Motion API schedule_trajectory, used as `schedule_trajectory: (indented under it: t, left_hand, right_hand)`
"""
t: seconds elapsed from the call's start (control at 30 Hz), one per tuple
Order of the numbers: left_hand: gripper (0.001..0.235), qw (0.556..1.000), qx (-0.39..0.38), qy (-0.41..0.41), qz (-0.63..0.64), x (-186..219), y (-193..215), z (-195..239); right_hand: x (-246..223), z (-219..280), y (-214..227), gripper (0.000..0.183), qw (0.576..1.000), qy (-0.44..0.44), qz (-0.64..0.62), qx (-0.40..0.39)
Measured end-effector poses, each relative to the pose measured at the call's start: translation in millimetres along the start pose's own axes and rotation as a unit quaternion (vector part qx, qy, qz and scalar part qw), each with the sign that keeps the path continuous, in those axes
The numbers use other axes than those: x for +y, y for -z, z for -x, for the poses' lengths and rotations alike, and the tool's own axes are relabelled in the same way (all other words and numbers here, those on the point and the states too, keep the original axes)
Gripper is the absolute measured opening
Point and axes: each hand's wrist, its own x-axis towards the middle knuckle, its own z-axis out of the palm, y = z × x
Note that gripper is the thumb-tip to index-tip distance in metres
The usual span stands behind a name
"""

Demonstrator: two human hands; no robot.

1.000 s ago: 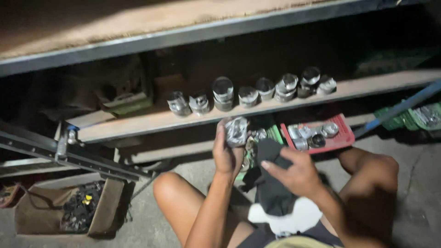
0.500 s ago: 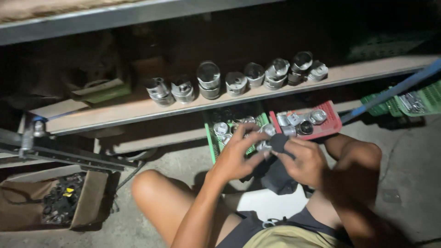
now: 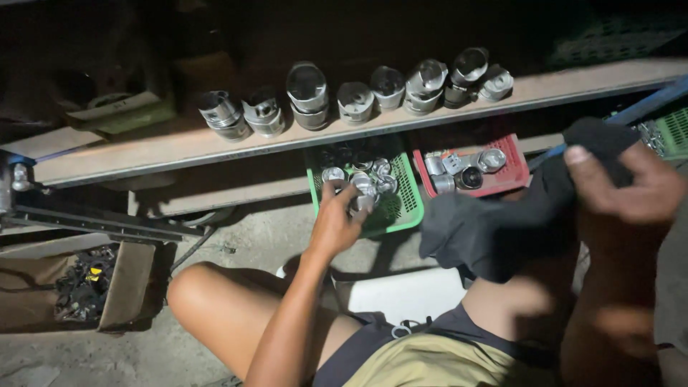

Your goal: Cleaning a motorcycle piston by wiping it thoroughly with a cloth

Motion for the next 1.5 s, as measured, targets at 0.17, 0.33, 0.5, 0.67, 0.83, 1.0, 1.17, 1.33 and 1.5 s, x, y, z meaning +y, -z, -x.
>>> schedule_trajectory:
  t: [0.17, 0.33, 0.5, 0.67, 0.83, 1.0, 1.17, 1.33, 1.5]
  left_hand:
    - [0.036, 0.999, 0.031, -0.03, 0.029, -45, -66, -32]
    - [0.03, 0.985, -0.107, 0.136, -0.018, -99, -126, -64]
    - [0.025, 0.976, -0.169, 0.121, -0.07, -85, -132, -68]
    - [0.034, 0.955, -0.225, 0.018, -0.191, -89, -140, -71]
    - [0.03, 0.928, -0.212, -0.018, -0.307, -89, -145, -74]
    - [0.023, 0.933, -0.244, 0.039, -0.261, -71, -119, -73]
    - [0.015, 0.967, 0.054, -0.142, -0.206, -27, -42, -50]
    - [0.036, 0.893, 0.376, -0.219, -0.118, 80, 65, -40]
    - [0.081, 0.85, 0.443, -0.146, -0.245, 61, 80, -85]
  right_hand:
    - [-139, -62, -11, 0.028, 0.95, -0.191, -0.223, 0.107]
    - [-130, -65, -97, 0.02, 0.881, -0.358, -0.3, 0.08]
    - [-126, -66, -118, 0.022, 0.864, -0.444, -0.223, 0.087]
    - [-134, -60, -90, 0.008, 0.83, -0.295, -0.47, 0.053]
    - [-146, -57, -97, 0.011, 0.87, -0.262, -0.416, 0.043]
    - [-162, -55, -101, 0.015, 0.863, -0.269, -0.426, 0.013]
    - [-196, -70, -74, 0.026, 0.83, -0.275, -0.481, 0.064]
    - [-209, -75, -55, 0.023, 0.779, -0.211, -0.576, 0.129]
    - [-208, -81, -49, 0.019, 0.764, -0.159, -0.595, 0.193]
